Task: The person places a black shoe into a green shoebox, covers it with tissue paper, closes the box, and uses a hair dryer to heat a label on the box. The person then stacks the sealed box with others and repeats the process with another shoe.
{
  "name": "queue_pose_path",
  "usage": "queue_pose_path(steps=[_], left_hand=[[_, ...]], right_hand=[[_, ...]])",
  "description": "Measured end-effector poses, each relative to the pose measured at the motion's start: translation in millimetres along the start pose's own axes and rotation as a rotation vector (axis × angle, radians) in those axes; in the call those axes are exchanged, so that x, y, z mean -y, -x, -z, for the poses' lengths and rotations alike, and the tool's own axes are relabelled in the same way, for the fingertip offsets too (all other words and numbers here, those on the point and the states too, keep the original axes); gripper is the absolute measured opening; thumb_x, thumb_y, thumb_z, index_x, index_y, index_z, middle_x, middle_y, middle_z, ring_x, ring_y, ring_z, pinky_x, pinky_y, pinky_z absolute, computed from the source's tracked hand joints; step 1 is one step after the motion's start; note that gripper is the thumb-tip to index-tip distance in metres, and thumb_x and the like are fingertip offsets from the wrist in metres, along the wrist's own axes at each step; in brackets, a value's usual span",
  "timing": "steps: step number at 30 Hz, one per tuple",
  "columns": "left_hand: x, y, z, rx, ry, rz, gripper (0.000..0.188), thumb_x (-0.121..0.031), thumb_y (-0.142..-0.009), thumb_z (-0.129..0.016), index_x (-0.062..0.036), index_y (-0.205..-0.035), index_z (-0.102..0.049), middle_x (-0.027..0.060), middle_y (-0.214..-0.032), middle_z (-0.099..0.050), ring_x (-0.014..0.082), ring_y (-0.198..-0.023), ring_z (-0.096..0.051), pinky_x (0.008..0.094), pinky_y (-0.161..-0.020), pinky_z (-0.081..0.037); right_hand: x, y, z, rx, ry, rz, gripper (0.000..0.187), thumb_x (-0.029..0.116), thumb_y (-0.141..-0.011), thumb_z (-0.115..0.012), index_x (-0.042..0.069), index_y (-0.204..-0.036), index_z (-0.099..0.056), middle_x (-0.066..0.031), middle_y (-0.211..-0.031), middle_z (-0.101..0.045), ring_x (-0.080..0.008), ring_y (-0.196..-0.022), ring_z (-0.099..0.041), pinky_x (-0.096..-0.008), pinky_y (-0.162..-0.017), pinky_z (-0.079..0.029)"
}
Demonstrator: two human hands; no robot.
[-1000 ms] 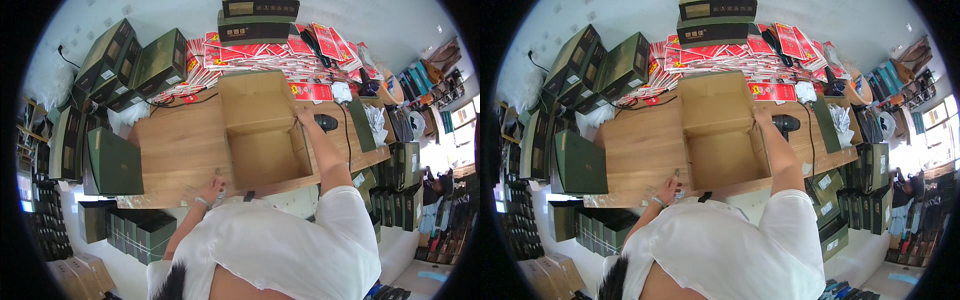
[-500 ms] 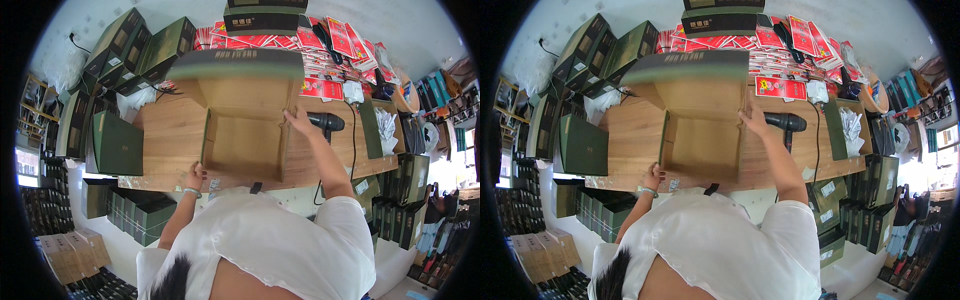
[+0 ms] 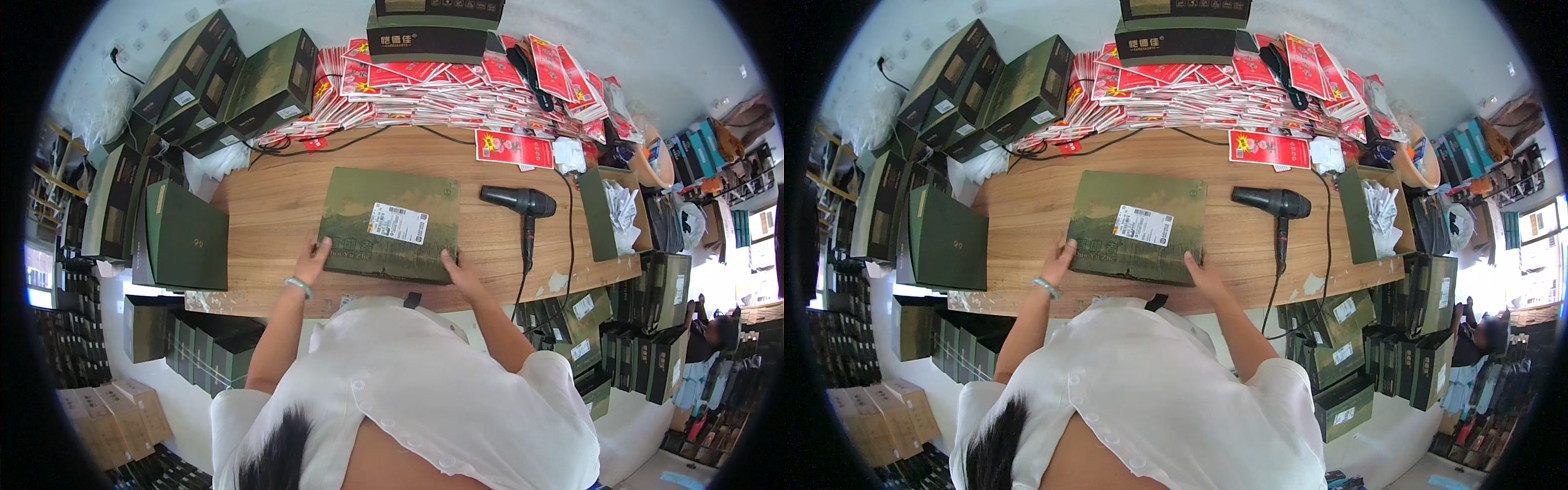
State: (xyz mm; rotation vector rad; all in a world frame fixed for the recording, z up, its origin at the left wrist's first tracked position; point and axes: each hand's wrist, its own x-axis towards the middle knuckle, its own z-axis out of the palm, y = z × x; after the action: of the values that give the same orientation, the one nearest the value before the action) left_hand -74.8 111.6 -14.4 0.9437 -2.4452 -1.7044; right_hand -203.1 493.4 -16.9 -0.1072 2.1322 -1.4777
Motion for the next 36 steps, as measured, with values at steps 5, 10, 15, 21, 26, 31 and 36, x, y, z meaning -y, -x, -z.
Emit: queue_pose_path(steps=[5,10,15,21,26,31,36], left_hand=[[12.4,-3.6,-15.4,0.015,0.095,-0.178,0.076,-0.041,-0.088,-0.069,-0.0070,-0.146,-0.036,0.0137,-0.135,-0.052,0.0256,-0.123,-0.050,0.0360,-0.101,-0.042],[38.6,-21.8,49.5,0.059,0.309,0.276,0.085,-0.044,-0.086,-0.071,-0.0136,-0.151,-0.025,0.0114,-0.138,-0.048,0.0259,-0.123,-0.049,0.0422,-0.090,-0.047],[-56.9,-37.3,143.1,-0.154,0.323,0.175,0.085,-0.065,-0.091,-0.049,-0.0147,-0.153,-0.022,0.0171,-0.146,-0.041,0.0301,-0.132,-0.042,0.0504,-0.106,-0.029],[-184.1,2.4,153.5,-0.138,-0.335,-0.218,0.094,-0.074,-0.082,-0.050,-0.0195,-0.154,-0.022,0.0302,-0.148,-0.032,0.0419,-0.139,-0.031,0.0583,-0.114,-0.011],[-196.0,28.1,112.8,-0.317,-0.981,-0.199,0.113,-0.079,-0.063,-0.065,-0.0212,-0.152,-0.026,0.0367,-0.142,-0.032,0.0487,-0.136,-0.029,0.0666,-0.111,-0.007],[-215.2,62.9,90.0,-0.131,-1.132,-0.491,0.120,-0.082,-0.053,-0.067,-0.0299,-0.152,-0.025,0.0365,-0.149,-0.019,0.0488,-0.141,-0.019,0.0658,-0.111,0.004],[-228.5,93.4,56.1,-0.015,-1.156,-0.531,0.124,-0.073,-0.045,-0.075,-0.0278,-0.151,-0.030,0.0336,-0.149,-0.016,0.0496,-0.139,-0.015,0.0669,-0.110,-0.004]], right_hand=[[-4.1,-7.5,-19.4,-0.090,-0.023,-0.147,0.074,0.057,-0.096,-0.045,0.002,-0.145,-0.037,-0.0223,-0.143,-0.045,-0.0343,-0.132,-0.043,-0.0386,-0.109,-0.032],[125.5,49.4,-10.1,0.067,0.020,0.189,0.063,0.049,-0.101,-0.039,0.005,-0.146,-0.037,-0.0250,-0.144,-0.043,-0.0371,-0.135,-0.040,-0.0383,-0.112,-0.030],[157.8,19.2,5.8,-0.239,0.151,0.342,0.061,0.038,-0.098,-0.052,-0.005,-0.140,-0.040,-0.0283,-0.141,-0.044,-0.0374,-0.133,-0.043,-0.0403,-0.111,-0.032],[30.5,-84.6,105.5,-0.912,0.839,-0.190,0.079,0.050,-0.085,-0.066,-0.003,-0.136,-0.040,-0.0311,-0.133,-0.048,-0.0409,-0.122,-0.051,-0.0482,-0.101,-0.041],[-66.9,-99.7,190.6,-0.669,0.599,-0.334,0.070,0.043,-0.081,-0.072,-0.005,-0.127,-0.050,-0.0242,-0.119,-0.060,-0.0385,-0.106,-0.061,-0.0442,-0.085,-0.050],[-101.3,-116.6,218.0,-0.337,-0.217,-0.406,0.055,0.033,-0.079,-0.075,-0.003,-0.117,-0.058,-0.0149,-0.098,-0.065,-0.0304,-0.090,-0.064,-0.0394,-0.080,-0.053],[11.4,-85.5,158.0,-0.085,-0.969,-0.404,0.032,0.034,-0.083,-0.071,0.007,-0.093,-0.058,-0.0098,-0.086,-0.065,-0.0239,-0.070,-0.063,-0.0377,-0.064,-0.057]])
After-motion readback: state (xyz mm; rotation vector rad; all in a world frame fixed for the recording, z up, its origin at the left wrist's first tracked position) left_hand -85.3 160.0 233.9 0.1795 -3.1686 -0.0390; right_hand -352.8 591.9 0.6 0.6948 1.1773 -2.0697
